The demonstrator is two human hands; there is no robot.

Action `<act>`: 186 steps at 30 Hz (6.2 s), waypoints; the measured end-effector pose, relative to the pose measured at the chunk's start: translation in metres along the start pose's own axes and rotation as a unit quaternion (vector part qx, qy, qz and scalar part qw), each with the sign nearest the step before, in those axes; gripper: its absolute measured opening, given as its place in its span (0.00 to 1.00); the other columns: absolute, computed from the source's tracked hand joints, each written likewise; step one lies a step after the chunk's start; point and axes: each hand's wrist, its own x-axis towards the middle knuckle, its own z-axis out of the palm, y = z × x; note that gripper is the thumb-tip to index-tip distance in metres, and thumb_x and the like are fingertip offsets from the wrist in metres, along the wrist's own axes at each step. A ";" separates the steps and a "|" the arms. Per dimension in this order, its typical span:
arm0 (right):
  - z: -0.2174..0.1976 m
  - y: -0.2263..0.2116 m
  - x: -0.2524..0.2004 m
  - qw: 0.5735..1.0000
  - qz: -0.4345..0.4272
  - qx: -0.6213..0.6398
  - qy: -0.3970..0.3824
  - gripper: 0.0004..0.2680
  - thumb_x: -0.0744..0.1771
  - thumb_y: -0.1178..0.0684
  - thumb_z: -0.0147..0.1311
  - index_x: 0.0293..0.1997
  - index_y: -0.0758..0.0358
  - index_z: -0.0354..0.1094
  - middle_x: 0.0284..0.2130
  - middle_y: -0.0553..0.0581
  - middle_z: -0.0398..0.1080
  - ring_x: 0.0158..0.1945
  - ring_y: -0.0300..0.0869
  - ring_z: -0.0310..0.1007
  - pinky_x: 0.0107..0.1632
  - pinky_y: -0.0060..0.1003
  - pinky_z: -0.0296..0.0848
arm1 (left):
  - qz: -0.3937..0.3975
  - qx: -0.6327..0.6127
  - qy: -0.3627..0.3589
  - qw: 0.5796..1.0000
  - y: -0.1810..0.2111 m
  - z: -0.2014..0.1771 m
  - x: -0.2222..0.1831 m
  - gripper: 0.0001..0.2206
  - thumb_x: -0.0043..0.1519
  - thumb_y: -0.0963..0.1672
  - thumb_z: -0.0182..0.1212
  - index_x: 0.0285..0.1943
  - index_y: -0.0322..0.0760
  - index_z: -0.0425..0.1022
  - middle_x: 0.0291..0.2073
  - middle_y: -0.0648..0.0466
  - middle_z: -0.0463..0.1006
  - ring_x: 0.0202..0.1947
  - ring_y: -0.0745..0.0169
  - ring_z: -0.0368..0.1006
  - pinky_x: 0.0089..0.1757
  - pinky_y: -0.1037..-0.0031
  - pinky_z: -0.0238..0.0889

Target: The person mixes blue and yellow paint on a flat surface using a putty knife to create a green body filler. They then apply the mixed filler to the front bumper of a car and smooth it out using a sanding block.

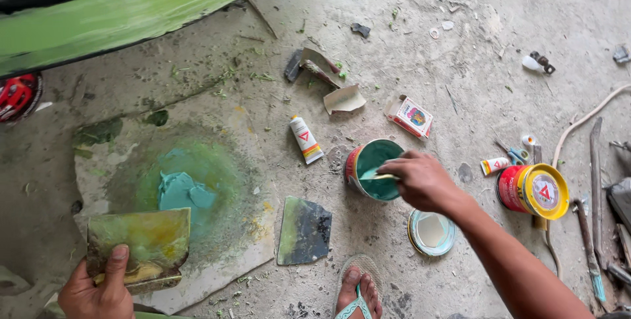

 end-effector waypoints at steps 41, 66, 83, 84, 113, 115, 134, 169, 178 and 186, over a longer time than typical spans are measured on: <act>0.020 -0.329 0.132 0.799 -0.514 -0.175 0.259 0.09 0.66 0.53 0.45 0.46 0.47 0.72 0.46 0.52 0.72 0.57 0.50 0.65 0.51 0.46 0.62 | -0.057 -0.320 0.030 0.945 0.045 -0.144 0.033 0.10 0.68 0.46 0.56 0.43 0.33 0.77 0.30 0.46 0.77 0.36 0.62 0.74 0.39 0.59 0.73; 0.058 -0.314 0.175 0.982 -0.122 -0.109 -0.096 0.13 0.62 0.48 0.44 0.48 0.53 0.71 0.28 0.58 0.76 0.33 0.56 0.78 0.37 0.53 0.76 | -0.107 -0.380 0.026 0.918 0.008 -0.134 0.048 0.12 0.66 0.46 0.58 0.49 0.31 0.76 0.36 0.41 0.77 0.40 0.55 0.75 0.42 0.53 0.72; 0.061 -0.399 0.159 0.625 0.249 0.739 0.015 0.22 0.67 0.61 0.47 0.61 0.85 0.36 0.45 0.79 0.50 0.38 0.57 0.70 0.50 0.63 0.75 | -0.083 -0.425 -0.006 0.902 0.049 -0.124 0.053 0.09 0.66 0.46 0.59 0.40 0.34 0.77 0.28 0.48 0.76 0.32 0.66 0.73 0.36 0.62 0.71; 0.066 -0.392 0.163 0.579 0.252 0.775 0.029 0.27 0.67 0.62 0.48 0.67 0.83 0.29 0.57 0.87 0.40 0.44 0.60 0.69 0.52 0.66 0.73 | -0.075 -0.427 -0.009 0.901 0.050 -0.123 0.052 0.10 0.66 0.46 0.58 0.40 0.34 0.77 0.28 0.49 0.75 0.31 0.65 0.72 0.35 0.62 0.69; 0.069 -0.327 0.111 0.964 -0.239 -0.065 0.095 0.19 0.63 0.62 0.43 0.60 0.51 0.64 0.60 0.53 0.64 0.62 0.53 0.57 0.48 0.52 0.65 | -0.104 -0.368 -0.031 0.923 0.030 -0.108 0.036 0.18 0.58 0.51 0.58 0.54 0.43 0.73 0.45 0.56 0.77 0.52 0.50 0.74 0.56 0.48 0.75; 0.070 -0.325 0.113 0.966 -0.231 -0.070 0.087 0.18 0.62 0.59 0.44 0.57 0.52 0.67 0.57 0.51 0.67 0.59 0.51 0.60 0.46 0.50 0.64 | -0.115 -0.368 -0.046 0.922 0.028 -0.106 0.036 0.17 0.58 0.51 0.58 0.54 0.44 0.74 0.44 0.57 0.77 0.51 0.51 0.74 0.54 0.48 0.75; 0.018 -0.335 0.180 0.772 -0.552 -0.307 0.074 0.22 0.60 0.56 0.58 0.60 0.42 0.62 0.62 0.50 0.60 0.66 0.50 0.55 0.57 0.51 0.61 | -0.115 -0.354 -0.040 0.927 0.030 -0.118 0.043 0.14 0.60 0.51 0.57 0.49 0.44 0.75 0.36 0.57 0.76 0.41 0.55 0.75 0.46 0.51 0.78; 0.095 -0.323 0.117 0.939 -0.281 -0.077 0.183 0.25 0.59 0.67 0.51 0.63 0.58 0.56 0.64 0.62 0.57 0.65 0.58 0.55 0.56 0.51 0.65 | -0.148 -0.371 -0.014 0.917 0.015 -0.116 0.035 0.12 0.61 0.52 0.60 0.31 0.48 0.65 0.22 0.61 0.55 0.27 0.61 0.56 0.37 0.41 0.57; 0.060 -0.258 0.068 0.941 -0.304 -0.050 0.138 0.14 0.63 0.50 0.48 0.55 0.43 0.68 0.56 0.51 0.67 0.60 0.54 0.61 0.52 0.50 0.57 | 0.395 0.094 0.089 0.909 -0.023 -0.070 0.047 0.19 0.63 0.36 0.45 0.60 0.38 0.78 0.36 0.35 0.68 0.33 0.26 0.63 0.37 0.45 0.56; -0.026 -0.053 -0.040 0.960 -0.082 0.096 0.249 0.24 0.57 0.70 0.41 0.55 0.52 0.71 0.53 0.55 0.73 0.56 0.48 0.70 0.60 0.44 0.67 | -0.081 0.028 -0.018 0.996 -0.252 0.016 0.119 0.15 0.84 0.56 0.64 0.52 0.51 0.70 0.32 0.54 0.57 0.32 0.45 0.58 0.39 0.45 0.63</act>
